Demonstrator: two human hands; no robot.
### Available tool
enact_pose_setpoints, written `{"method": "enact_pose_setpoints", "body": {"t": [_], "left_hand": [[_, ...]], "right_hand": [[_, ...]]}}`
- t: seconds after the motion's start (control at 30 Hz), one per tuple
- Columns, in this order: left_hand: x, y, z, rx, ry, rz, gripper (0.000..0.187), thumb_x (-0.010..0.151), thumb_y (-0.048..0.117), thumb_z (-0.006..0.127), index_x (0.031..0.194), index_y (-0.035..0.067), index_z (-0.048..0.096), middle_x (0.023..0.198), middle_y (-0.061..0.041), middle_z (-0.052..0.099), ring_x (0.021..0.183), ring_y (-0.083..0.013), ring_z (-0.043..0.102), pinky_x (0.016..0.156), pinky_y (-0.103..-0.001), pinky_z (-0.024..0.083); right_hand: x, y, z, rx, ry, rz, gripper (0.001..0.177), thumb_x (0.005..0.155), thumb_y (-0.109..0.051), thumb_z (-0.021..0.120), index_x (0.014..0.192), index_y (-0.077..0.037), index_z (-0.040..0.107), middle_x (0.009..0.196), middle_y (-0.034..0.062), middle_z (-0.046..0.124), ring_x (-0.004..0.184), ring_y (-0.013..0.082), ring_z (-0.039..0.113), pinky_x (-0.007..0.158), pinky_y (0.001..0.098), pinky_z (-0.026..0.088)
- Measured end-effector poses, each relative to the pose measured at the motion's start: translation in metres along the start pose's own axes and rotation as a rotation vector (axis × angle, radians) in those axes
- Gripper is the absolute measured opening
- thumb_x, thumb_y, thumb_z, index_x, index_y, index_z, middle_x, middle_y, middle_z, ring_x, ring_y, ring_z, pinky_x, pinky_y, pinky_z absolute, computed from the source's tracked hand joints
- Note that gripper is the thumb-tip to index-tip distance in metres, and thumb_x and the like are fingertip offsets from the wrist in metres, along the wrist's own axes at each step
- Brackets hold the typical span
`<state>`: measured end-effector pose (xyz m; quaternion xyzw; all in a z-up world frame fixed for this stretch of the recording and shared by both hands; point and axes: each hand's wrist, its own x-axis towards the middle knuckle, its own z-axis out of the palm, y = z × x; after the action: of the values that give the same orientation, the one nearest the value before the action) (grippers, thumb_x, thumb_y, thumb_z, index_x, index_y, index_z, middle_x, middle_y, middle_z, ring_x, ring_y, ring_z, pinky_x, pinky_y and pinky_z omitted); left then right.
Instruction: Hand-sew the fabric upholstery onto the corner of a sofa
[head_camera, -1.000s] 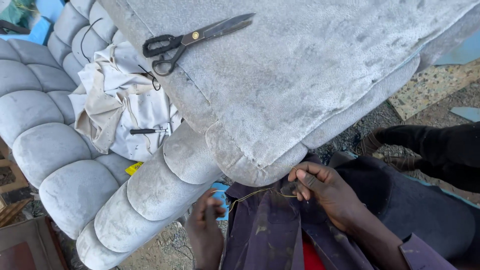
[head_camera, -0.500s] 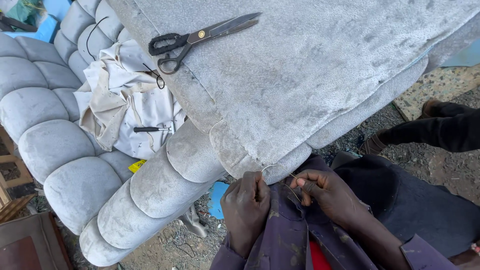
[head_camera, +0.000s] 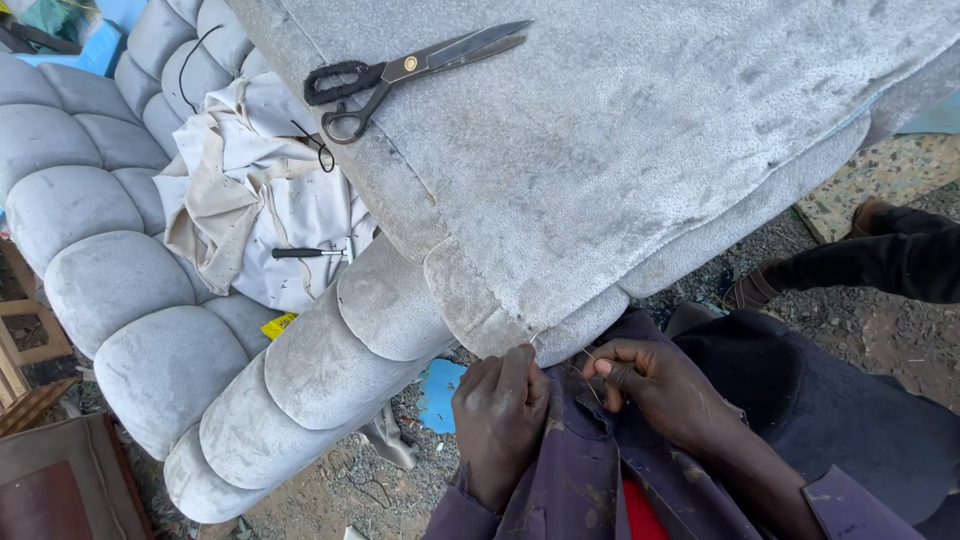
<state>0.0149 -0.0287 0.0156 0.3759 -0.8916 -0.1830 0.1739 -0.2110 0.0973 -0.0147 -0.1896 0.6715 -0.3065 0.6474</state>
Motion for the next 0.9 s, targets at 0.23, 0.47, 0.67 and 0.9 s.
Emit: {"method": "enact_pose_setpoints", "body": {"t": [0.23,0.47,0.67,0.9], "left_hand": [[-0.001,0.012,0.009,-0.355,-0.080,-0.543,0.008,0.108,0.010,0.079,0.107,0.017,0.081,0.064,0.004,0.063,0.056,-0.0119,0.056,0.054,-0.043,0.046],[0.001,0.010,0.021,-1.046,-0.055,-1.058,0.010,0.120,0.001,0.075,0.116,0.000,0.084,0.068,-0.011,0.071,0.058,-0.0172,0.063,0.057,-0.039,0.047],[0.009,0.014,0.018,-1.178,-0.141,-1.130,0.010,0.123,0.007,0.081,0.122,0.002,0.090,0.071,-0.006,0.064,0.063,-0.0145,0.056,0.062,-0.039,0.043],[0.043,0.038,-0.003,-0.756,-0.316,-0.905,0.017,0.123,0.030,0.073,0.126,0.014,0.077,0.091,-0.008,0.090,0.085,-0.0264,0.090,0.076,-0.048,0.064]], "right_hand": [[0.009,0.011,0.003,0.037,-0.085,0.028,0.037,0.122,-0.033,0.077,0.123,-0.014,0.108,0.073,0.0032,0.078,0.073,0.0130,0.065,0.078,0.0345,0.048],[0.015,0.006,0.004,0.014,-0.127,0.040,0.034,0.126,-0.028,0.076,0.123,-0.012,0.106,0.071,0.0045,0.074,0.070,0.0142,0.064,0.076,0.0346,0.049],[0.027,0.010,0.007,-0.028,-0.166,0.053,0.032,0.126,-0.025,0.079,0.119,-0.010,0.106,0.074,0.0047,0.077,0.073,0.0148,0.071,0.081,0.0354,0.056],[0.030,-0.017,0.015,-0.402,-0.096,0.011,0.037,0.118,-0.031,0.083,0.085,-0.015,0.086,0.075,-0.0015,0.088,0.076,0.0079,0.074,0.074,0.0398,0.052]]}}
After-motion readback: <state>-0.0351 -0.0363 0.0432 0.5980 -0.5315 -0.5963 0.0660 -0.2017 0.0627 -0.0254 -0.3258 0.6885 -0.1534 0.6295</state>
